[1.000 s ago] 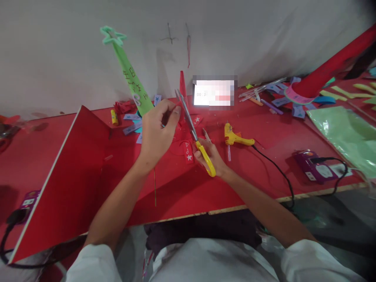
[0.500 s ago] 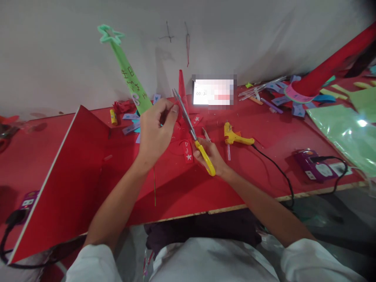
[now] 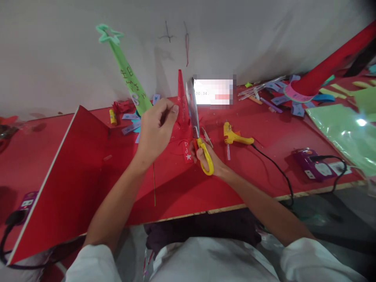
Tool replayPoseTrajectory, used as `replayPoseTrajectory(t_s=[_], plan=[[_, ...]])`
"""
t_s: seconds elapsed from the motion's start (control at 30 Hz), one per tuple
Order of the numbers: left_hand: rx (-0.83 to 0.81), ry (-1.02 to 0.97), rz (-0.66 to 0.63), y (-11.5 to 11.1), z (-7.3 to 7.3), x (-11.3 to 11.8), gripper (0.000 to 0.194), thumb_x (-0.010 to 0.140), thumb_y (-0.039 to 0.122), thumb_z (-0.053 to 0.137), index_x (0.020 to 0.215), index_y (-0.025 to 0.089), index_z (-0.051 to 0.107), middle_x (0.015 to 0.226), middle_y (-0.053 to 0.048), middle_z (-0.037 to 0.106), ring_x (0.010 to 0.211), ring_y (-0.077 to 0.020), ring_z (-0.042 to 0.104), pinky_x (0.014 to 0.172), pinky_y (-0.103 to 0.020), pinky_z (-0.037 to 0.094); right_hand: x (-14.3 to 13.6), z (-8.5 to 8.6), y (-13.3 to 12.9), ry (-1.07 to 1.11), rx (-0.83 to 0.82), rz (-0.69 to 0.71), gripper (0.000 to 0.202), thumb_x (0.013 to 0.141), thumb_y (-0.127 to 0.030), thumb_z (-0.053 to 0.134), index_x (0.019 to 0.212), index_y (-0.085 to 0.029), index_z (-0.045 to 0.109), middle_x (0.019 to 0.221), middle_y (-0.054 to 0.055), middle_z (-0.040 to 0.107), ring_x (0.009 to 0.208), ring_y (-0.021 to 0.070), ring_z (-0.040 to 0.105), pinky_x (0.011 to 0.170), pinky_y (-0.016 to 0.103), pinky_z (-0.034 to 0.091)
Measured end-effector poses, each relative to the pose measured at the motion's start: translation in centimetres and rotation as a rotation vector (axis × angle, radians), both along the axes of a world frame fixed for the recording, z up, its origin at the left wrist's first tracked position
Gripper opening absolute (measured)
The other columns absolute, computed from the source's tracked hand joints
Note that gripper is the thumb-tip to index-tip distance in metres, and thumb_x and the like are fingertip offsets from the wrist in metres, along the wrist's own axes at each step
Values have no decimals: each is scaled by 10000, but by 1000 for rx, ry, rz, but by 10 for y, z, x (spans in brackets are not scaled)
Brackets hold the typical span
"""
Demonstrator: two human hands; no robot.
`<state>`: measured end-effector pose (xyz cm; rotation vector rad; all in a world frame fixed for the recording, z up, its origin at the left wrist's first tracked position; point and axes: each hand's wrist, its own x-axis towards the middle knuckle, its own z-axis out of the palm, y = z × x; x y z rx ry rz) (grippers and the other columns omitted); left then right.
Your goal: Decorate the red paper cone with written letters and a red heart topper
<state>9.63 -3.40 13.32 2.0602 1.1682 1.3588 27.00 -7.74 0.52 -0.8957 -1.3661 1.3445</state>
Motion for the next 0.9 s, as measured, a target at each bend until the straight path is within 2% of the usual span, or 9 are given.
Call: replayPoseTrajectory(t_s=[0.17, 0.27, 0.33, 0.43, 0.5, 0.63, 0.77, 0.83, 0.9], plan=[[11, 73, -7, -1, 3, 0, 392, 1072, 439, 623, 749, 250, 508, 674, 7, 458, 600, -159, 413, 588, -366, 354, 1, -4, -1, 61, -84, 42, 725, 773, -971, 642, 896, -266, 525, 754, -27, 509, 652, 142, 506, 538, 282, 500], [22, 99, -3, -2, 3, 0, 339, 1050, 337, 624, 749, 243, 500, 669, 14, 458, 606, -157, 407, 597, -365, 331, 1, -6, -4, 139, -142, 43, 721, 706, -911, 775, 944, -261, 574, 887, 3, 573, 793, 154, 605, 678, 276, 604], [40, 108, -6, -2, 2, 1, 317, 1028, 310, 626, 743, 235, 508, 663, 17, 469, 603, -151, 404, 600, -355, 326, 0, -6, -6, 174, -175, 28, 705, 719, -881, 793, 992, -264, 591, 992, 21, 594, 885, 150, 645, 791, 266, 638], [60, 121, -14, -1, 1, 1, 295, 997, 296, 639, 732, 227, 530, 663, 16, 508, 605, -147, 425, 614, -338, 351, -1, -5, -7, 185, -223, 36, 606, 856, -852, 690, 997, -274, 577, 1035, 31, 590, 906, 145, 653, 860, 283, 654], [69, 140, -16, -2, 2, 0, 268, 976, 259, 642, 731, 226, 540, 661, 18, 520, 606, -147, 436, 620, -334, 364, -1, -6, -7, 154, -213, 45, 575, 901, -844, 642, 990, -281, 567, 1027, 34, 590, 916, 160, 652, 872, 311, 659], [77, 173, -8, -2, 2, -1, 230, 954, 206, 630, 736, 225, 561, 652, 21, 525, 604, -146, 440, 617, -328, 374, 1, -12, -3, 74, -107, 27, 642, 815, -893, 698, 1011, -295, 570, 1027, 31, 593, 946, 184, 658, 871, 333, 649], [84, 179, -3, -1, 2, -1, 221, 943, 182, 622, 736, 220, 553, 660, 22, 534, 608, -143, 450, 623, -325, 370, 1, -14, -1, 73, -92, 54, 686, 756, -927, 721, 928, -280, 569, 965, 10, 581, 876, 158, 617, 836, 289, 627], [73, 177, 2, -2, 2, -1, 218, 939, 174, 616, 738, 220, 548, 665, 22, 538, 611, -143, 454, 630, -324, 373, 1, -13, -2, 106, -116, 57, 669, 753, -899, 754, 934, -280, 577, 986, 11, 596, 905, 159, 620, 827, 270, 624], [52, 182, 11, -3, 4, -1, 218, 951, 171, 604, 746, 220, 547, 672, 24, 533, 616, -142, 452, 638, -322, 379, 2, -13, -3, 141, -145, 56, 614, 788, -831, 791, 1027, -293, 617, 1055, 19, 625, 996, 171, 649, 864, 265, 628]])
